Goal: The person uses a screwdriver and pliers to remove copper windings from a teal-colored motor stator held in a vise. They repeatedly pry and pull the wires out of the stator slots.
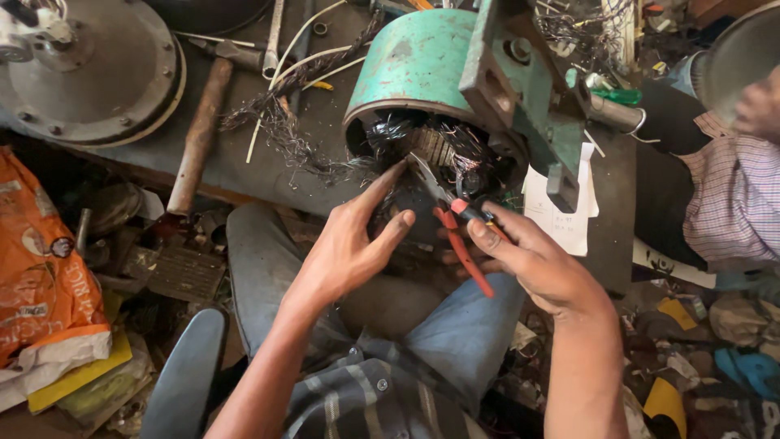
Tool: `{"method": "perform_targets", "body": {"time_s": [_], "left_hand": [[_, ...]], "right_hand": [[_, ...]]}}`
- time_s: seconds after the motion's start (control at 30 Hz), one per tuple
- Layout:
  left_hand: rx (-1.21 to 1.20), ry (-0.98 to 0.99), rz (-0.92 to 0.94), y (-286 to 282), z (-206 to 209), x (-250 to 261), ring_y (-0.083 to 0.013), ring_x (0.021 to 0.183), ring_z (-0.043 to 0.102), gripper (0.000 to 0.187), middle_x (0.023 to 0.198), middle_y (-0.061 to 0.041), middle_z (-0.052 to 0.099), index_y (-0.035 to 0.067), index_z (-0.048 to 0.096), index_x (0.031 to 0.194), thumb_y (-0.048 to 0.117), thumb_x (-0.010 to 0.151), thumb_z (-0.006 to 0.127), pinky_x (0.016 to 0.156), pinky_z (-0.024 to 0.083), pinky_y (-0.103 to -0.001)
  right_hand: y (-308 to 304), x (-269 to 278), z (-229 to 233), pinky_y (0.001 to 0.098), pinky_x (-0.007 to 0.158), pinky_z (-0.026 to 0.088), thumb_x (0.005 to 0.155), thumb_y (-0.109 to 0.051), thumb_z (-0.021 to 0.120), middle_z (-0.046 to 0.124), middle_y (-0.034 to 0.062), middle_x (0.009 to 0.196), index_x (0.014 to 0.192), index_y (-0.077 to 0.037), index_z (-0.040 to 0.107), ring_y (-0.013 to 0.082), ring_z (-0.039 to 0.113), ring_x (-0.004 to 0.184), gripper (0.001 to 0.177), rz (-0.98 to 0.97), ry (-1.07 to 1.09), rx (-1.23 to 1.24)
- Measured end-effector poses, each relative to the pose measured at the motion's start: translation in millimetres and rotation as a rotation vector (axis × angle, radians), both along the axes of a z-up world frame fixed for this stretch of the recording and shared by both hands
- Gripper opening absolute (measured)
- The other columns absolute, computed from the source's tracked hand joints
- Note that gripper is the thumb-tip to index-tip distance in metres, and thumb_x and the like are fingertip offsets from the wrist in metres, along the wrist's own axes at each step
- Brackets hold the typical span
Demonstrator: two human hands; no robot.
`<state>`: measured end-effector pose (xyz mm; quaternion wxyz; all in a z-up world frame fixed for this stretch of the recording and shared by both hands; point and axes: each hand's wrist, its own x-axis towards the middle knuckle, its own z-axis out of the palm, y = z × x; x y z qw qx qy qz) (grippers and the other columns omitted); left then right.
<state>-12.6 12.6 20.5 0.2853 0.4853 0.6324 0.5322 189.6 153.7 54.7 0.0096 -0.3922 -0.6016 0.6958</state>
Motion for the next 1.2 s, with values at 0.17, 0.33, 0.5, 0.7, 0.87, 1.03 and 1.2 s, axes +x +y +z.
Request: {"method": "perform_targets", "body": {"time_s": [0.17,0.33,0.5,0.7,0.87,1.03,1.2], "left_hand": [[0.014,0.078,0.065,-5,2,12,-0.0471,0.115,0.066,0.062,0.120,-0.033,0.067,-0.003,0.043,0.150,0.022,0.098,0.066,0.096,0.051,-0.045],[-0.078,0.038,0.108,-3,7,15,-0.0457,0.098,0.067,0.057,0.105,-0.027,0.070,-0.001,0.043,0.146,0.019,0.096,0.064,0.083,0.051,-0.049],[-0.117,0.475,0.292,-5,26,17,-0.0379,0.084,0.067,0.046,0.091,-0.018,0.067,0.002,0.059,0.135,0.020,0.094,0.069,0.071,0.052,-0.048],[0.003,0.742,0.454,19,22,22,-0.0301,0.074,0.069,0.030,0.077,-0.010,0.066,0.004,0.071,0.114,0.028,0.096,0.072,0.065,0.051,-0.045],[-0.206,0.771,0.502,46,6,39,-0.0357,0.061,0.067,0.025,0.068,-0.014,0.068,0.004,0.069,0.094,0.029,0.095,0.070,0.057,0.050,-0.049],[-0.161,0.751,0.638,48,9,58,-0.0375,0.060,0.066,0.021,0.068,-0.016,0.069,0.004,0.070,0.097,0.024,0.091,0.067,0.056,0.050,-0.050],[-0.206,0.660,0.691,56,16,69,-0.0390,0.062,0.068,0.020,0.068,-0.017,0.070,0.005,0.069,0.091,0.025,0.089,0.067,0.058,0.050,-0.053]], "right_hand": [[3,0,-6,0.0349,0.088,0.055,0.095,-0.041,0.062,0.072,0.0078,0.123,0.142,-0.005,0.060,0.0200,0.071,0.100,0.060,0.013,0.043,0.025],[-6,0,-28,0.0321,0.102,0.047,0.100,-0.039,0.063,0.068,0.0079,0.130,0.147,-0.001,0.056,0.0158,0.062,0.115,0.060,0.019,0.169,0.240],[-20,26,-43,0.0319,0.094,0.055,0.102,-0.042,0.062,0.075,0.0159,0.121,0.151,-0.001,0.039,0.0198,0.073,0.104,0.068,-0.123,0.050,0.196],[-40,42,-57,0.0302,0.082,0.060,0.097,-0.047,0.059,0.081,0.0151,0.105,0.131,0.006,0.057,0.0177,0.077,0.092,0.064,-0.114,0.059,0.293],[-63,54,-76,0.0299,0.076,0.058,0.095,-0.047,0.056,0.081,0.0103,0.101,0.134,-0.004,0.062,0.0168,0.074,0.088,0.059,-0.100,-0.001,0.267],[-57,66,-133,0.0310,0.072,0.059,0.094,-0.047,0.057,0.080,0.0092,0.105,0.135,-0.009,0.062,0.0172,0.074,0.087,0.056,-0.063,0.133,0.159],[-21,39,-221,0.0313,0.072,0.059,0.093,-0.047,0.057,0.079,0.0093,0.106,0.135,-0.009,0.062,0.0176,0.074,0.087,0.057,-0.110,-0.098,0.166]]}}
